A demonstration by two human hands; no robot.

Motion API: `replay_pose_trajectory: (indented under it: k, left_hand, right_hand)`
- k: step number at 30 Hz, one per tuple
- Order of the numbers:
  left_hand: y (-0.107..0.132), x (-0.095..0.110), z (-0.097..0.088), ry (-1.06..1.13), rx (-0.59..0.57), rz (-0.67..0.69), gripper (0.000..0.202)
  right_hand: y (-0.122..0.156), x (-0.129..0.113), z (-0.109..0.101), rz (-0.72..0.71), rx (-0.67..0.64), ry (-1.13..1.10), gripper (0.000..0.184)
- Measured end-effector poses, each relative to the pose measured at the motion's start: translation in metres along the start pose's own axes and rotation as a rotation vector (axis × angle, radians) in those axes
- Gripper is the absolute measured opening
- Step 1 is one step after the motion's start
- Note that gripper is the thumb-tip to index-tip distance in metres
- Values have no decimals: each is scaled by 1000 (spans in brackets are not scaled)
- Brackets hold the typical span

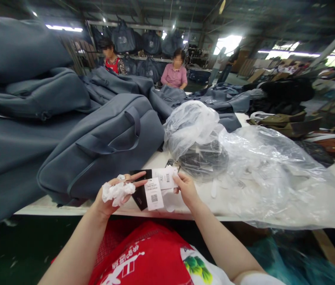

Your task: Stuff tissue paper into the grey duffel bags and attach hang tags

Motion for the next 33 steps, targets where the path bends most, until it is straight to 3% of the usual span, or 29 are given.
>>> replay_pose_trajectory:
  k: [7,14,16,18,20,22,25,29,33]
  left_hand:
    - [-19,-2,-4,-146,39,-23,29]
    - [-72,3,19,154,-182,-6,22]
    - [-87,3,23,177,-219,-6,20]
    - [-99,4,25,187,-242,1,16]
    - [-107,8,29,196,-263,8,14]
    - [-112,14,34,196,-278,5,14]
    - [-111,26,41,177,-276,-11,12]
    - [-100,39,47,103,-216,3,15]
    - [-85,43,58,81,-220,23,20]
  right_hand:
    - [-11,6,-9,-66,122,-36,37]
    - [-36,11,-32,-99,209,57,47]
    - [-37,-2,-42,-199,278,197,54]
    - [-27,-29,-45,-428,370,435,56]
    - [-13,-55,-32,-675,376,687,52]
    - [-5,-69,-10,-803,265,846,49]
    - [-6,-76,15,-825,133,933,57]
    - [-13,-83,28,-825,178,950,62]
    - [-22,-80,38,-734,101,836,59]
Point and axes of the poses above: each hand's wrist, its own y-axis away from the middle knuckle, its own z-axis out of the palm, x = y × z, the point moved 7 cm from there along -y, towards the middle knuckle, and after that the axes turned 11 degrees about -y, right-handed, at the moved point
